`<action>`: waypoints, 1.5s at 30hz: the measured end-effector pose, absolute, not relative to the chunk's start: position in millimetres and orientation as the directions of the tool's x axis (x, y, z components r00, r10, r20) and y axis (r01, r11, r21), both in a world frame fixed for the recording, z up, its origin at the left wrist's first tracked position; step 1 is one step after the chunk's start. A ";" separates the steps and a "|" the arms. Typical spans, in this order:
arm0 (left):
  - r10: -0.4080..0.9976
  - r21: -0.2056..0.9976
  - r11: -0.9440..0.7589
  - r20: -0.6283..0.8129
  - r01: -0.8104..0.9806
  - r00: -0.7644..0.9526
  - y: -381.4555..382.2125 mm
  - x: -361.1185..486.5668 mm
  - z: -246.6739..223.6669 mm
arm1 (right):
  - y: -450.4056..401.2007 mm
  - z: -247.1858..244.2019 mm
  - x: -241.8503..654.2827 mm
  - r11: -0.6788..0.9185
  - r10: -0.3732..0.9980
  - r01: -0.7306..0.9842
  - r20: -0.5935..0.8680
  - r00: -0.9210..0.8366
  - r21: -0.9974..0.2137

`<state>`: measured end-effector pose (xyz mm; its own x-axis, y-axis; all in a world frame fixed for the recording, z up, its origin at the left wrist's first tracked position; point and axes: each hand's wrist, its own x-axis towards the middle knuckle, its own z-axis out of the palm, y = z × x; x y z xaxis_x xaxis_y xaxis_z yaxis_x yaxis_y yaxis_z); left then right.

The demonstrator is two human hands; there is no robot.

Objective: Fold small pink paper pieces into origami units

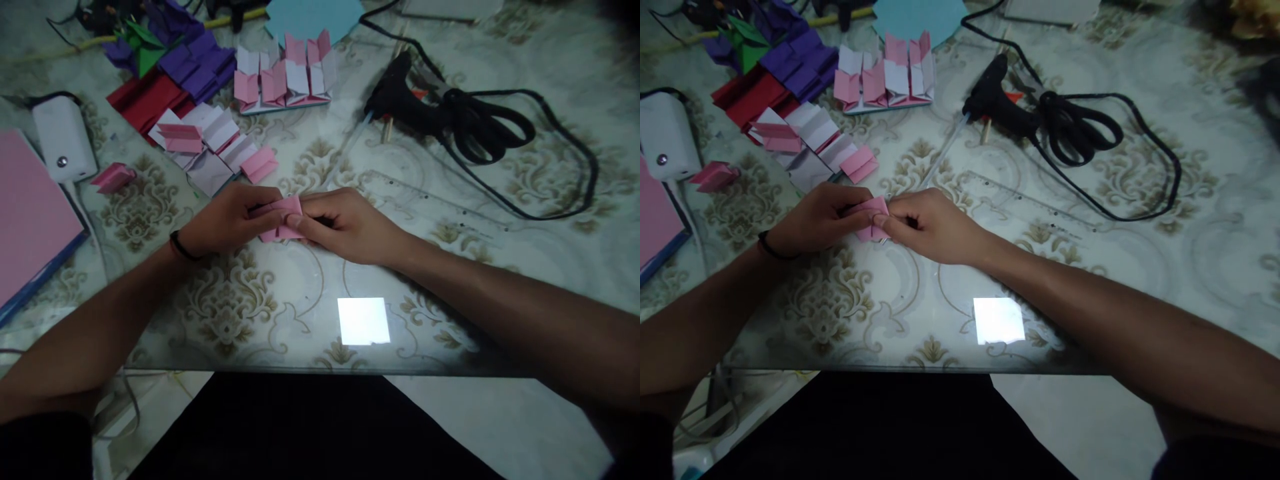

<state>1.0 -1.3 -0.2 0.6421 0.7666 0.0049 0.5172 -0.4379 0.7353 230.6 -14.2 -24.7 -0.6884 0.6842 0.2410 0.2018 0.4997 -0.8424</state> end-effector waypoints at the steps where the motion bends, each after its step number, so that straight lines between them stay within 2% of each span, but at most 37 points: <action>1: 0.766 0.737 -0.436 0.001 0.517 0.643 -1.1 0.8 -0.5 | -14.2 -24.6 230.5 0.498 0.685 0.199 0.242 -0.687 -0.844; 33: 0.762 0.744 -0.438 0.009 0.505 0.647 -0.9 -0.4 -2.5 | -13.5 -25.0 229.3 0.475 0.685 0.190 0.225 -0.692 -0.860; 38: 0.776 0.742 -0.400 -0.039 0.539 0.629 -2.1 -1.6 -2.7 | -12.6 -25.4 228.0 0.461 0.682 0.182 0.215 -0.698 -0.869; 45: 0.768 0.760 -0.369 -0.075 0.535 0.636 -1.7 -3.3 -3.0 | -10.9 -27.9 224.7 0.495 0.662 0.119 0.285 -0.693 -0.861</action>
<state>-3.3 -1.7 -3.0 0.6356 0.7683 -0.0749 0.5351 -0.3686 0.7601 224.7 -10.9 -27.9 -0.6928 0.6625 0.2848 0.1195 0.4949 -0.8607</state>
